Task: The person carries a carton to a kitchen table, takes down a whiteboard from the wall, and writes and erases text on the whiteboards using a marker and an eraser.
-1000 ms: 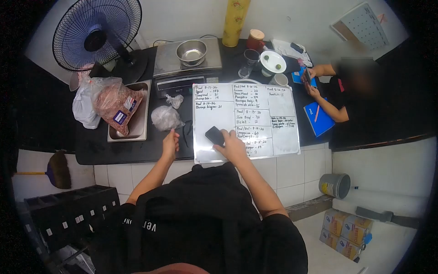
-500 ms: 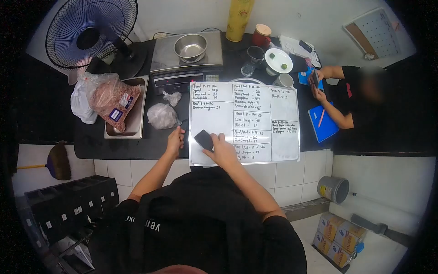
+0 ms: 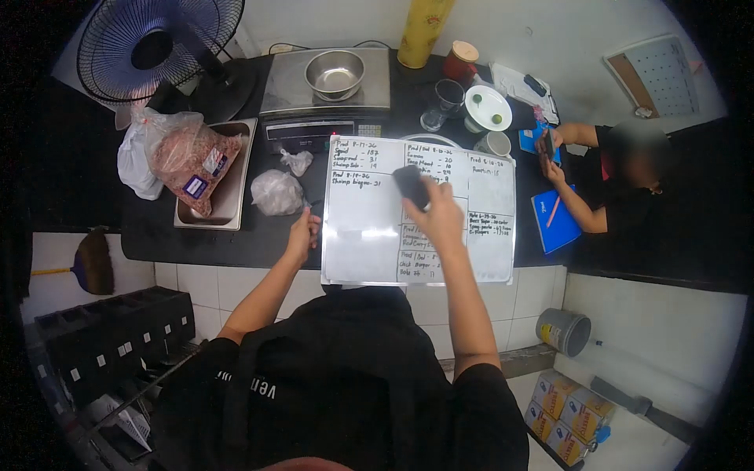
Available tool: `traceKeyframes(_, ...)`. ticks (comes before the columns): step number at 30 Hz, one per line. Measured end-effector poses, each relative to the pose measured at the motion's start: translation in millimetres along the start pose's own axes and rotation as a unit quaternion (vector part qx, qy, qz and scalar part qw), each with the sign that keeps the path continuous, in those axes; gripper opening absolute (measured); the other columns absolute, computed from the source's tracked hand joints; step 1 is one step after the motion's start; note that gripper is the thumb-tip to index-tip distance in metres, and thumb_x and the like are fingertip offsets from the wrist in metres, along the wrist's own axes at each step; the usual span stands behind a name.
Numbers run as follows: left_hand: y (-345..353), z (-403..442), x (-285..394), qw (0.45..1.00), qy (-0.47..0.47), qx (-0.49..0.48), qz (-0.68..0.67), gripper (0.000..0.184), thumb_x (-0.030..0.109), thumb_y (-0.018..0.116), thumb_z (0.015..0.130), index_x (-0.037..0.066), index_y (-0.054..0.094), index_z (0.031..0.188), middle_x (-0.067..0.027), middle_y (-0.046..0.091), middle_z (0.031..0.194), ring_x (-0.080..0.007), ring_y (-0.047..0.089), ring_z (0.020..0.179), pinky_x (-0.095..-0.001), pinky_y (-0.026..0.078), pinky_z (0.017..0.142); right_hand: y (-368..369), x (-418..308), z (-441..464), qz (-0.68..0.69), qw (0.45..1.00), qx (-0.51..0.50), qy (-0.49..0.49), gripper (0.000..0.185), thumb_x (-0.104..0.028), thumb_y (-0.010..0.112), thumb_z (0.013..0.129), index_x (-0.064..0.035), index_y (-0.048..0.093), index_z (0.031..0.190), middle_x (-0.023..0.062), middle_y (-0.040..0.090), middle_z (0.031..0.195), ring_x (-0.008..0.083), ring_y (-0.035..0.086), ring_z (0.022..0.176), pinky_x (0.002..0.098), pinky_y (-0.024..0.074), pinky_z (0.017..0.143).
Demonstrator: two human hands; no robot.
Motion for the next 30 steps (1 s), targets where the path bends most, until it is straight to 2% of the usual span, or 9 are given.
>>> traceKeyframes(3, 0, -2, -5, 1.000, -0.008, 0.009, 0.006, 0.046, 0.050, 0.043, 0.095, 0.008, 0.058, 0.082, 0.0048, 0.040, 0.056, -0.0065, 0.032, 0.040, -0.0251, 0.027, 0.035, -20, 4, 12, 0.021, 0.999, 0.004, 0.028, 0.055, -0.038, 0.074, 0.075, -0.0117, 0.057, 0.120, 0.0132, 0.058, 0.095, 0.0273, 0.063, 0.078, 0.0374, 0.0504, 0.066)
traceKeyframes(6, -1, -9, -5, 1.000, -0.008, 0.018, -0.006, 0.047, 0.050, 0.044, 0.095, 0.008, 0.056, 0.077, 0.0055, 0.039, 0.053, -0.0056, 0.031, 0.038, -0.0225, 0.025, 0.034, 13, -11, -15, 0.022, 0.998, -0.031, -0.048, 0.056, -0.038, 0.075, 0.074, -0.0115, 0.057, 0.120, 0.0123, 0.058, 0.092, 0.0273, 0.062, 0.076, 0.0377, 0.0504, 0.065)
traceKeyframes(9, -13, -6, -14, 0.998, -0.040, 0.044, -0.008, 0.049, 0.053, 0.044, 0.094, 0.011, 0.052, 0.069, 0.0063, 0.035, 0.050, -0.0053, 0.029, 0.038, -0.0225, 0.022, 0.033, 47, -47, -59, 0.024, 0.988, -0.144, -0.055, 0.056, -0.039, 0.074, 0.073, -0.0122, 0.055, 0.118, 0.0114, 0.055, 0.093, 0.0277, 0.062, 0.076, 0.0393, 0.0513, 0.065)
traceKeyframes(15, -30, -8, -3, 0.999, -0.019, 0.046, -0.009, 0.052, 0.055, 0.044, 0.093, 0.014, 0.045, 0.061, 0.0066, 0.033, 0.049, -0.0054, 0.028, 0.037, -0.0230, 0.021, 0.033, 65, -71, -75, 0.011, 0.990, -0.138, -0.026, 0.058, -0.038, 0.074, 0.074, -0.0058, 0.052, 0.117, 0.0121, 0.053, 0.095, 0.0297, 0.060, 0.083, 0.0402, 0.0514, 0.066)
traceKeyframes(18, -33, -8, 1, 0.999, 0.011, 0.040, -0.019, 0.053, 0.055, 0.044, 0.093, 0.013, 0.046, 0.062, 0.0065, 0.032, 0.048, -0.0059, 0.028, 0.037, -0.0237, 0.023, 0.034, 70, -71, -79, -0.001, 0.991, -0.133, -0.016, 0.060, -0.038, 0.074, 0.074, -0.0047, 0.051, 0.118, 0.0125, 0.052, 0.097, 0.0302, 0.059, 0.087, 0.0406, 0.0514, 0.066)
traceKeyframes(25, -24, -15, -6, 1.000, 0.004, 0.000, -0.018, 0.052, 0.054, 0.044, 0.094, 0.011, 0.048, 0.064, 0.0062, 0.032, 0.048, -0.0060, 0.029, 0.038, -0.0237, 0.025, 0.034, 78, -73, -91, -0.016, 0.991, -0.130, -0.003, 0.061, -0.037, 0.074, 0.074, -0.0034, 0.049, 0.118, 0.0136, 0.051, 0.097, 0.0307, 0.057, 0.089, 0.0410, 0.0515, 0.067)
traceKeyframes(30, -16, -18, -8, 1.000, 0.002, 0.002, 0.002, 0.049, 0.052, 0.043, 0.095, 0.009, 0.053, 0.075, 0.0060, 0.035, 0.051, -0.0059, 0.029, 0.037, -0.0236, 0.024, 0.033, 74, -78, -93, -0.009, 0.995, -0.104, 0.007, 0.062, -0.038, 0.073, 0.074, -0.0025, 0.049, 0.118, 0.0138, 0.051, 0.097, 0.0306, 0.057, 0.089, 0.0410, 0.0514, 0.068)
Point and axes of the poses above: each hand's wrist, its own z-axis towards the middle knuckle, its own y-axis out of the palm, x = y × z, the point moved 7 cm from there along z, towards the middle knuckle
